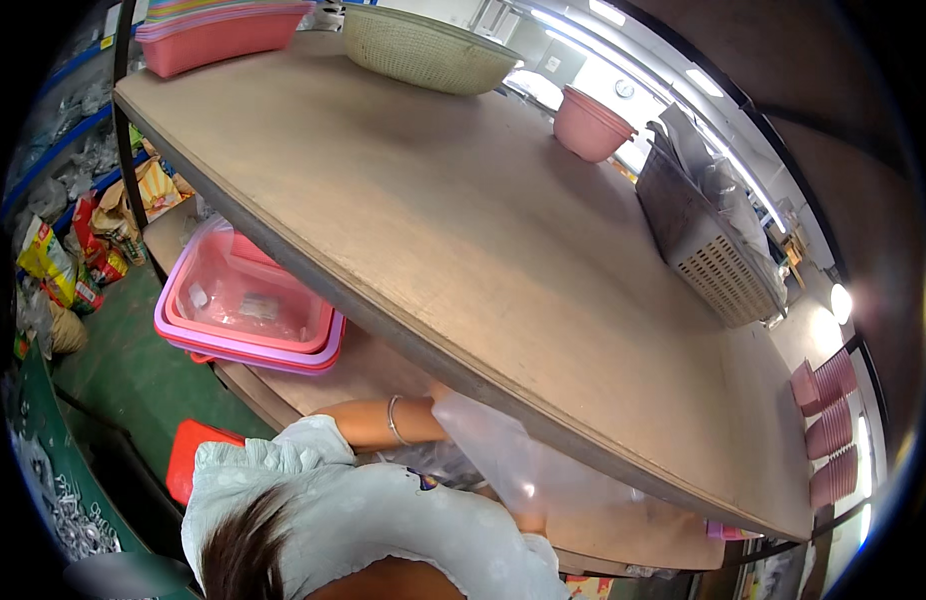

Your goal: The person sorts a large pile of mixed metal hardware, including spoons, hooks, and washers, on a green workbench. They pick up items by hand, separate them into different categories, and place them into clear plastic bags or pink plastic bins. The person also moves a red stool to access a lower shelf to store the filled bags.

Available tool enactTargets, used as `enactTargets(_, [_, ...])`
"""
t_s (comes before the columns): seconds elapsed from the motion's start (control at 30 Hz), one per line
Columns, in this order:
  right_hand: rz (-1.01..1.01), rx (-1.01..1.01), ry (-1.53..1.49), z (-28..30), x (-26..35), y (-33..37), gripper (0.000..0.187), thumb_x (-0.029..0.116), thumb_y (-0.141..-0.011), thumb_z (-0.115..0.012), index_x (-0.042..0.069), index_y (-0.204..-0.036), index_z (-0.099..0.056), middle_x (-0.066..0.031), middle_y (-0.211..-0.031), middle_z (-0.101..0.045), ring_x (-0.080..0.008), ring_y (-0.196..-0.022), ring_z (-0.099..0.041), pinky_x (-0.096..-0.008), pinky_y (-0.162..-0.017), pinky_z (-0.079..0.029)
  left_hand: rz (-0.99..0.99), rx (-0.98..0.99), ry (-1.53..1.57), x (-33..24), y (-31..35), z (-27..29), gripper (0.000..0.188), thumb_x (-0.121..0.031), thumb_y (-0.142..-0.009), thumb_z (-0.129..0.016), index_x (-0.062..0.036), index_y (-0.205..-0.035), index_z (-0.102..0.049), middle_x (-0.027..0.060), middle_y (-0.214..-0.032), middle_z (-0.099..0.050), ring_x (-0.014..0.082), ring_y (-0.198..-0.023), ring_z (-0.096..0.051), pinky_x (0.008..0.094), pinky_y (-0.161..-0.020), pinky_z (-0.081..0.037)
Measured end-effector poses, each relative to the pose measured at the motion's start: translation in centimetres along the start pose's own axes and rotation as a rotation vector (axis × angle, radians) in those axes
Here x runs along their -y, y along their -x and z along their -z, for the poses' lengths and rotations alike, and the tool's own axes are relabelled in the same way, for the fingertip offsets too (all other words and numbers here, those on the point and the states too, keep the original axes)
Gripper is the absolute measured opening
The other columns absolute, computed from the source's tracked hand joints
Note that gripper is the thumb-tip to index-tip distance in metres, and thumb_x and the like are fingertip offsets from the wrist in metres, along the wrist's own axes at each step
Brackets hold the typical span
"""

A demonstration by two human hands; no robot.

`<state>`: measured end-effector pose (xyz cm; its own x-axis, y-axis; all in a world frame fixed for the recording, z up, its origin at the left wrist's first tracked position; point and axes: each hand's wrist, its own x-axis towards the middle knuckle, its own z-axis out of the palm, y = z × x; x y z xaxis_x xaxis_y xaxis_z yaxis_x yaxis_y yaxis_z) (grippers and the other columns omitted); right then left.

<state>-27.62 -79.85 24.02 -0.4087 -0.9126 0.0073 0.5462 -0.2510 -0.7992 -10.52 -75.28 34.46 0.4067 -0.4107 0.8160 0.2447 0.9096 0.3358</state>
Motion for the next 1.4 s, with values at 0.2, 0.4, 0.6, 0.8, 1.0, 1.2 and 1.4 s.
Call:
enactTargets(0.2, [-0.070,0.061,-0.044,-4.8,-3.9,-3.7,0.045,0.024,-0.087,-0.056,-0.001,-0.122,-0.045,-0.0180,-0.125,-0.046,-0.0275,-0.115,-0.044,-0.0383,-0.098,-0.033,0.060,-0.006,-0.196,3.7,-3.1,2.8,0.008,-0.001,-0.076,-0.057,0.0033,-0.083,-0.055,0.0134,-0.072,-0.053,0.0242,-0.064,-0.053,0.0334,-0.061,-0.039])
enactTargets(0.4, [-0.068,0.081,-0.052,-7.9,-4.6,-7.7,0.045,0.023,-0.086,-0.058,-0.002,-0.121,-0.045,-0.0184,-0.125,-0.046,-0.0277,-0.115,-0.044,-0.0384,-0.098,-0.033,0.145,-0.031,-0.295,6.7,-4.5,5.3,0.013,-0.003,-0.076,-0.058,0.0032,-0.088,-0.055,0.0143,-0.079,-0.054,0.0260,-0.071,-0.052,0.0346,-0.066,-0.039])
enactTargets(0.6, [-0.108,0.112,-0.051,-10.2,-6.3,-10.0,0.045,0.023,-0.086,-0.059,-0.002,-0.121,-0.045,-0.0188,-0.124,-0.046,-0.0279,-0.114,-0.044,-0.0384,-0.098,-0.032,0.198,-0.040,-0.432,7.0,-4.9,8.1,0.019,-0.004,-0.075,-0.059,0.0031,-0.092,-0.054,0.0153,-0.085,-0.054,0.0277,-0.078,-0.052,0.0359,-0.072,-0.039])
enactTargets(0.8, [-0.127,0.139,-0.024,-10.3,-6.3,-11.5,0.045,0.022,-0.085,-0.060,-0.002,-0.120,-0.045,-0.0192,-0.124,-0.046,-0.0282,-0.114,-0.044,-0.0384,-0.098,-0.032,0.207,-0.052,-0.510,7.7,-4.8,7.5,0.025,-0.005,-0.074,-0.061,0.0030,-0.097,-0.054,0.0162,-0.091,-0.054,0.0295,-0.084,-0.051,0.0371,-0.078,-0.038])
enactTargets(1.0, [-0.065,0.205,0.064,-8.8,-3.2,-9.4,0.045,0.021,-0.084,-0.061,-0.003,-0.119,-0.046,-0.0196,-0.124,-0.046,-0.0284,-0.114,-0.045,-0.0385,-0.098,-0.032,0.167,-0.104,-0.679,5.9,-3.2,7.3,0.031,-0.006,-0.074,-0.062,0.0029,-0.102,-0.053,0.0171,-0.098,-0.055,0.0313,-0.091,-0.051,0.0384,-0.084,-0.038])
enactTargets(1.2, [0.524,0.412,0.409,-4.9,6.0,-2.9,0.046,0.021,-0.084,-0.062,-0.003,-0.119,-0.046,-0.0200,-0.123,-0.046,-0.0287,-0.113,-0.045,-0.0385,-0.097,-0.032,-0.373,-0.395,-0.901,-1.3,-1.3,0.4,0.032,-0.003,-0.071,-0.062,0.0022,-0.102,-0.055,0.0173,-0.101,-0.055,0.0334,-0.095,-0.051,0.0405,-0.087,-0.038])
enactTargets(1.4, [1.548,0.580,1.077,-6.3,13.5,2.6,0.044,0.021,-0.077,-0.068,-0.003,-0.110,-0.051,-0.0222,-0.108,-0.055,-0.0354,-0.099,-0.053,-0.0393,-0.087,-0.040,-0.632,0.233,-1.265,-4.4,-1.3,-2.4,0.027,-0.003,-0.069,-0.062,-0.0008,-0.095,-0.058,0.0173,-0.097,-0.055,0.0361,-0.092,-0.050,0.0445,-0.081,-0.038])
